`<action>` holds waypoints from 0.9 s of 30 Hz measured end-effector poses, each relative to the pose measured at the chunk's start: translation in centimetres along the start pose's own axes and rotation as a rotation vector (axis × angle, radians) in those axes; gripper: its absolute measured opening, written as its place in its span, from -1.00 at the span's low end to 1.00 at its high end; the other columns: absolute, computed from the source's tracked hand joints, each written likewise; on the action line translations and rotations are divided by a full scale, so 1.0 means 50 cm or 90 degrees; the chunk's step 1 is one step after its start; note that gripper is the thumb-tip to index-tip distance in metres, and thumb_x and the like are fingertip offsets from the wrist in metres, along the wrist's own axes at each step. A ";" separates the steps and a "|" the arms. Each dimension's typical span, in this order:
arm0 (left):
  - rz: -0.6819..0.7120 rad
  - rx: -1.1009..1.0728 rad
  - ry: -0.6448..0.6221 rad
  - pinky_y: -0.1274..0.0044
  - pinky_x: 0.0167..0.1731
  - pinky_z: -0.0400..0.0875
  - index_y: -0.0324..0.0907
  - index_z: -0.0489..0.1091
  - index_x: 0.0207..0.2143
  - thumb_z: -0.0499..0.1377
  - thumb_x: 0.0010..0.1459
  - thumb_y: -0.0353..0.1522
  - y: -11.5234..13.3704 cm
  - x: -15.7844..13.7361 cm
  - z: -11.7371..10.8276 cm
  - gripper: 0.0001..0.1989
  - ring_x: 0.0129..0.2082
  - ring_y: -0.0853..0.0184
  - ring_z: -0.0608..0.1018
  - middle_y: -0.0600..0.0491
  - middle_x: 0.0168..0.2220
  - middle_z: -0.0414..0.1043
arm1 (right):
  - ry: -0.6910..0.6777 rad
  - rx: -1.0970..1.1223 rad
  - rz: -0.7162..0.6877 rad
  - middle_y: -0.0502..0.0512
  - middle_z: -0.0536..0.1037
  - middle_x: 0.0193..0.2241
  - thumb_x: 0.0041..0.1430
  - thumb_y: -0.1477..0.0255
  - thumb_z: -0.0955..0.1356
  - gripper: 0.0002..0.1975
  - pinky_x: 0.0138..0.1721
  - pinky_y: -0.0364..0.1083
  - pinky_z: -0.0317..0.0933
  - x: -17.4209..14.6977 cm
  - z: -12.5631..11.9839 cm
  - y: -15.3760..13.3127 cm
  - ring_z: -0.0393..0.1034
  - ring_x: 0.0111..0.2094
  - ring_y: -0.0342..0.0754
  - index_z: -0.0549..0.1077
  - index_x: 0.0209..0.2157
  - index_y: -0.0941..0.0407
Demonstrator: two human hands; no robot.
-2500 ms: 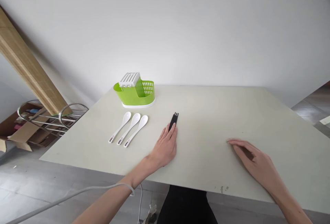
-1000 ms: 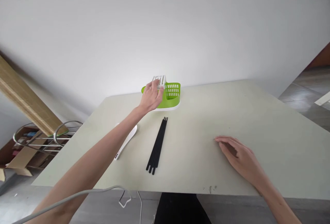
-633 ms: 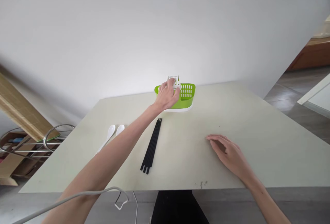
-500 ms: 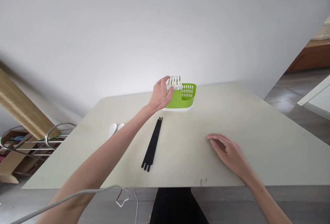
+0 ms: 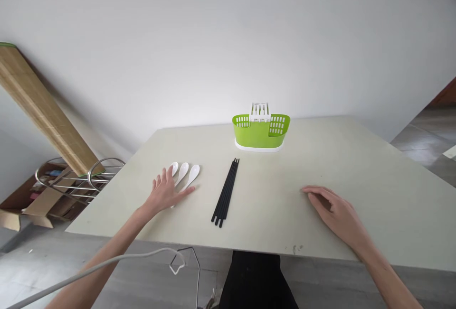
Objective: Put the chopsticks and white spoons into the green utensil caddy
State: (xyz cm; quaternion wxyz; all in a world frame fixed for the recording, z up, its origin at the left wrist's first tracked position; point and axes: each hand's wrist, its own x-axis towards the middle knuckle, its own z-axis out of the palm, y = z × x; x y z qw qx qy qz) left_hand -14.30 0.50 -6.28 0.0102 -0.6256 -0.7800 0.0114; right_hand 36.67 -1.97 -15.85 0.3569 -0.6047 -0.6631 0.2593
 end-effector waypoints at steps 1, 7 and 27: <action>-0.020 0.005 -0.015 -0.05 0.27 0.18 -0.23 -0.18 0.50 0.11 0.07 0.34 -0.008 -0.016 0.010 0.22 0.45 -0.39 0.10 -0.46 0.48 -0.02 | -0.003 0.002 0.000 0.09 0.60 0.14 0.41 0.01 0.25 -0.59 -0.14 0.04 0.47 0.000 0.000 0.001 0.55 0.04 0.15 0.59 -0.01 -0.09; -0.045 0.002 0.019 0.05 0.27 0.21 -0.30 -0.07 0.46 0.02 0.24 0.23 -0.004 -0.038 0.023 0.02 0.35 -0.23 0.32 -0.43 0.35 0.24 | -0.005 0.007 -0.002 0.11 0.61 0.14 0.42 0.01 0.25 -0.57 -0.12 0.04 0.48 0.000 0.001 0.007 0.56 0.01 0.15 0.60 0.01 -0.07; 0.008 0.047 -0.002 0.27 -0.10 0.45 -0.24 0.37 -0.01 -0.25 0.51 -0.17 0.059 -0.046 -0.005 -0.51 0.00 -0.03 0.63 -0.30 0.03 0.55 | 0.028 0.020 -0.038 0.16 0.66 0.03 0.36 0.07 0.26 -0.59 0.01 0.13 0.39 0.009 0.009 0.011 0.55 0.00 0.18 0.62 -0.08 0.00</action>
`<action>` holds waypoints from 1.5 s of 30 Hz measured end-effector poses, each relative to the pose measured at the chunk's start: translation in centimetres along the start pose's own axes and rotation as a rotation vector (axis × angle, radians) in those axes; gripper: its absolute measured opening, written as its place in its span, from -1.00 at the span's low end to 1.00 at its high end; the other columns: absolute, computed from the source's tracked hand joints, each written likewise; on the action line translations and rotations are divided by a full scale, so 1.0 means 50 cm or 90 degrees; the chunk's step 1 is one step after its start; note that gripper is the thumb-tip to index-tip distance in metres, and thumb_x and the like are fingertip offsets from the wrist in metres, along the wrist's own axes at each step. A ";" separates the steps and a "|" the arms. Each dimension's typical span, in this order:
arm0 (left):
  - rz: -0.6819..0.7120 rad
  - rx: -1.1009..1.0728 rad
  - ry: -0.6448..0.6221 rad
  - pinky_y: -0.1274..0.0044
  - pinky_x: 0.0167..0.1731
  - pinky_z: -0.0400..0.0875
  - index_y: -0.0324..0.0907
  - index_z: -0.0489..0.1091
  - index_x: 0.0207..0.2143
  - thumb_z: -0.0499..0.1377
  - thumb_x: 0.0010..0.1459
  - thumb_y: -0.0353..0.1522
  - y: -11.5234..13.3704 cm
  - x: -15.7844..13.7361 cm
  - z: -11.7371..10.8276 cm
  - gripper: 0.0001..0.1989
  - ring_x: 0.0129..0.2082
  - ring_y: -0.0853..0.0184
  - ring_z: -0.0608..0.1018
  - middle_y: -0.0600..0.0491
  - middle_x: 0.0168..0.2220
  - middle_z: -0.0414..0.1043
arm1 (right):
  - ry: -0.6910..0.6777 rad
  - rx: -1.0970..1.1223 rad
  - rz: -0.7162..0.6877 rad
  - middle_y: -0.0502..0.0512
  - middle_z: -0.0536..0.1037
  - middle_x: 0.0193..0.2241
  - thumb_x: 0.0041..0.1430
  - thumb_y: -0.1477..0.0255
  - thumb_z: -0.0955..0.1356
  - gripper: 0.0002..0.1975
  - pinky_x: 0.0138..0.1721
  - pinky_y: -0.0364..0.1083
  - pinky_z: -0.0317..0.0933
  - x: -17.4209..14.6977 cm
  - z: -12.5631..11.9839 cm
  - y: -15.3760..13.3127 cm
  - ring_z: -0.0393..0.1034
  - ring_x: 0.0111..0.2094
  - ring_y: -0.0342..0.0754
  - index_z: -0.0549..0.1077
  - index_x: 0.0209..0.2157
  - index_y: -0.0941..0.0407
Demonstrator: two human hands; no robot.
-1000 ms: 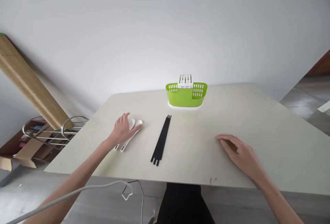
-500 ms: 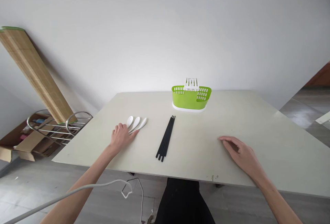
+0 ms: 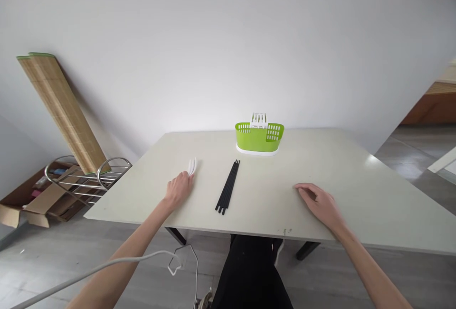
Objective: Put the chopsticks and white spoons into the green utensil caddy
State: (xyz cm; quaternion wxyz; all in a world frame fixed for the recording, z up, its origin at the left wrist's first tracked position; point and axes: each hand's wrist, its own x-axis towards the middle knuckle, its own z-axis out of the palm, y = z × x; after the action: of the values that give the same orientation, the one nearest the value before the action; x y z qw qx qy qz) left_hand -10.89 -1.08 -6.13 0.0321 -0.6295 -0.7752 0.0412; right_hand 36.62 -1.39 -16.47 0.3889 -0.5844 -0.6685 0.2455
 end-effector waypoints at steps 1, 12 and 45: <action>0.016 -0.010 0.009 0.28 -0.11 0.45 -0.23 0.37 -0.02 -0.25 0.52 -0.16 0.022 -0.008 -0.005 -0.51 -0.01 -0.02 0.63 -0.29 0.02 0.55 | 0.002 0.007 -0.003 0.17 0.66 0.03 0.35 0.08 0.27 -0.59 0.01 0.13 0.38 0.001 0.000 -0.001 0.55 0.00 0.18 0.62 -0.09 0.01; 0.254 -0.113 -0.030 0.26 -0.09 0.48 -0.22 0.40 0.03 -0.14 0.51 -0.17 0.399 -0.085 -0.018 -0.57 0.02 -0.04 0.65 -0.30 0.01 0.56 | 0.032 0.013 -0.025 0.18 0.69 -0.03 0.32 0.15 0.27 -0.64 0.06 0.11 0.38 0.016 0.006 0.000 0.57 0.00 0.15 0.63 -0.13 0.01; 0.275 -0.146 -0.163 0.28 -0.05 0.47 -0.21 0.43 0.08 -0.09 0.45 -0.19 0.477 -0.068 -0.031 -0.58 0.06 -0.01 0.62 -0.24 0.10 0.57 | 0.058 0.029 -0.016 0.11 0.70 -0.07 0.31 0.22 0.27 -0.69 0.10 0.12 0.34 0.022 0.011 0.000 0.56 -0.01 0.13 0.63 -0.16 -0.01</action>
State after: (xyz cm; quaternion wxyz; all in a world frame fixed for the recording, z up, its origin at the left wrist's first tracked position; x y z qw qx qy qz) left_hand 13.18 0.49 -7.09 -0.1472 -0.7696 -0.6201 0.0385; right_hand 36.15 -0.25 -16.50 0.4349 -0.5775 -0.6520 0.2288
